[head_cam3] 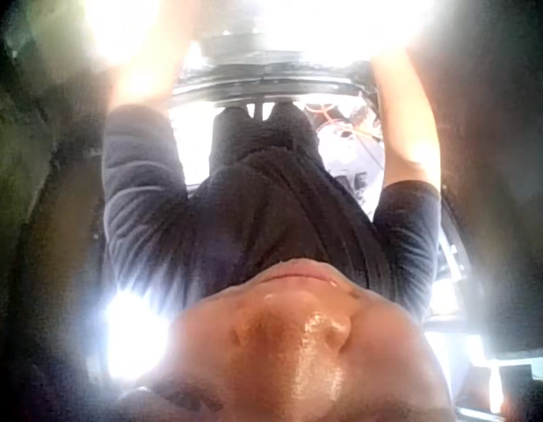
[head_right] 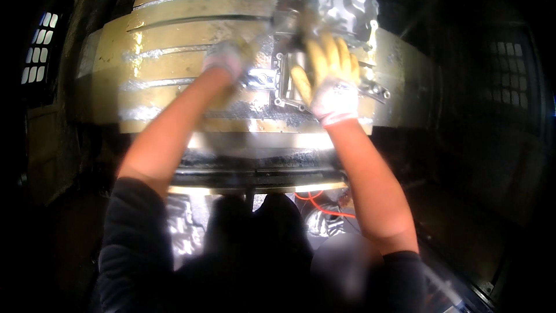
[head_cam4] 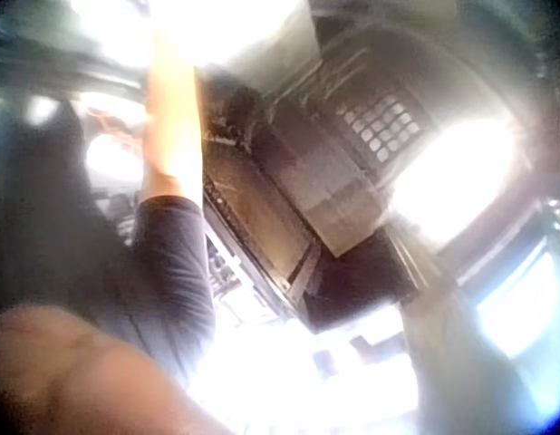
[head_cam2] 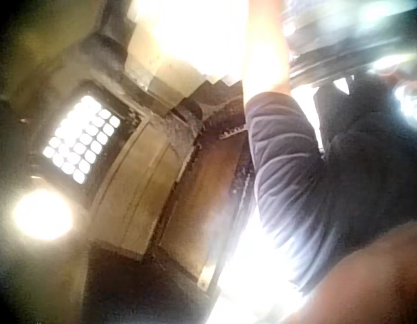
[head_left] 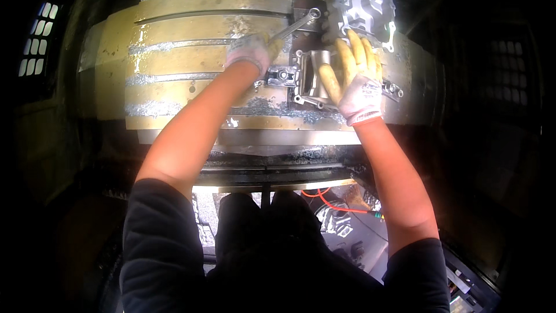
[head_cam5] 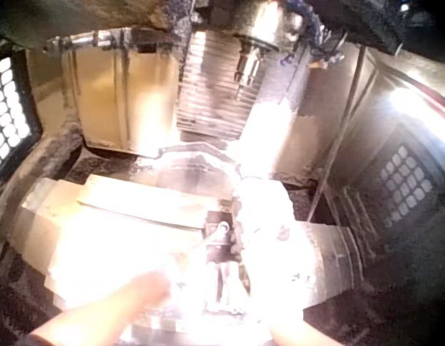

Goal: The person cleans the interior of a CNC machine using an air nozzle, then places a metal engine component onto the machine table and secures it with a wrench.

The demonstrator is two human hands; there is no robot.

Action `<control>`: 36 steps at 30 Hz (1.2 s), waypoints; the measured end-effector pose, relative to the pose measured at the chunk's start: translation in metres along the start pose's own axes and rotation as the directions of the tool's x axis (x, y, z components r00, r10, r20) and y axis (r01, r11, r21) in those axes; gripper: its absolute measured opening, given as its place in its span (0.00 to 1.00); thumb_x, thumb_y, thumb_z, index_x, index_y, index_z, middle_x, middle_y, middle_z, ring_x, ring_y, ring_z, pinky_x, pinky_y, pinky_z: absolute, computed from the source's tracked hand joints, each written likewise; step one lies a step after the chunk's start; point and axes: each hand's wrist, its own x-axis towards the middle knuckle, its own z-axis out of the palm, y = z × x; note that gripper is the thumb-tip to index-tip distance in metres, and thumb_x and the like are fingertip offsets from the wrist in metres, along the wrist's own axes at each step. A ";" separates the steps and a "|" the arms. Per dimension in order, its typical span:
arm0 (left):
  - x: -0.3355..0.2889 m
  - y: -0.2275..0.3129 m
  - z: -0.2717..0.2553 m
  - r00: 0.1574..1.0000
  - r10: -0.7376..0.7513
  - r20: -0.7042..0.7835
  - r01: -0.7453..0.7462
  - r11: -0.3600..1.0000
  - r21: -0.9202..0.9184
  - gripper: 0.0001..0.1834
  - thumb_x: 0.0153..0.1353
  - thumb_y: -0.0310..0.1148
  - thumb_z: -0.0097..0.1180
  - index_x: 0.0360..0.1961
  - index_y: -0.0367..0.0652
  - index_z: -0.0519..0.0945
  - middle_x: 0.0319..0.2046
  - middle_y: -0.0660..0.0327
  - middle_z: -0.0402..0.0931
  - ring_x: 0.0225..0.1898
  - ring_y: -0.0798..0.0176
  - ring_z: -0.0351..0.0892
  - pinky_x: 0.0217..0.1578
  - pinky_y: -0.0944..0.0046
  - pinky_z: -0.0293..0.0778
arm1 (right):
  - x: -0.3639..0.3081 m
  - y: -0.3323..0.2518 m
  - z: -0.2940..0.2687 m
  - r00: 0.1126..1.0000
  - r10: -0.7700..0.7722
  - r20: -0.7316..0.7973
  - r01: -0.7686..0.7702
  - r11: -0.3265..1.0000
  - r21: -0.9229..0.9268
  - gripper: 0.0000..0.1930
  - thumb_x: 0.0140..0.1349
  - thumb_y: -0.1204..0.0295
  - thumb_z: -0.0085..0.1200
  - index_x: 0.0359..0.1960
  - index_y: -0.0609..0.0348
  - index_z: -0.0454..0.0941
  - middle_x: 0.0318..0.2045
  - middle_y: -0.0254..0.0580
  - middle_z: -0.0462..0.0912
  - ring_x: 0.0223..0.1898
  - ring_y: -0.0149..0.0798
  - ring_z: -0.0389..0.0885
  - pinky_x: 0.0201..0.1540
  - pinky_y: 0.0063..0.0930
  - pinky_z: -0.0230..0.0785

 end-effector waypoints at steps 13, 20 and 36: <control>-0.006 -0.018 0.015 0.923 -0.059 0.381 0.244 0.855 -0.458 0.22 0.71 0.41 0.59 0.61 0.41 0.81 0.32 0.58 0.84 0.25 0.65 0.79 0.23 0.57 0.78 | 0.004 0.001 -0.001 1.000 -0.024 -0.008 0.024 1.000 0.011 0.35 0.63 0.49 0.59 0.70 0.47 0.72 0.69 0.52 0.70 0.71 0.62 0.65 0.71 0.62 0.57; 0.012 -0.038 -0.036 0.955 -0.053 0.293 0.222 0.784 -0.580 0.21 0.68 0.42 0.64 0.56 0.42 0.84 0.25 0.61 0.78 0.23 0.66 0.75 0.26 0.65 0.78 | 0.005 0.005 0.001 1.000 -0.022 0.004 0.022 0.999 0.024 0.35 0.62 0.49 0.61 0.69 0.49 0.72 0.69 0.51 0.70 0.71 0.62 0.65 0.70 0.62 0.58; 0.328 0.072 -0.015 0.991 0.116 0.071 0.078 -0.059 -0.995 0.22 0.74 0.58 0.50 0.39 0.50 0.78 0.12 0.72 0.51 0.12 0.68 0.49 0.15 0.62 0.50 | 0.021 0.011 -0.007 0.988 -0.008 0.152 -0.006 0.996 0.087 0.37 0.60 0.51 0.64 0.68 0.57 0.73 0.70 0.59 0.70 0.67 0.68 0.69 0.69 0.61 0.58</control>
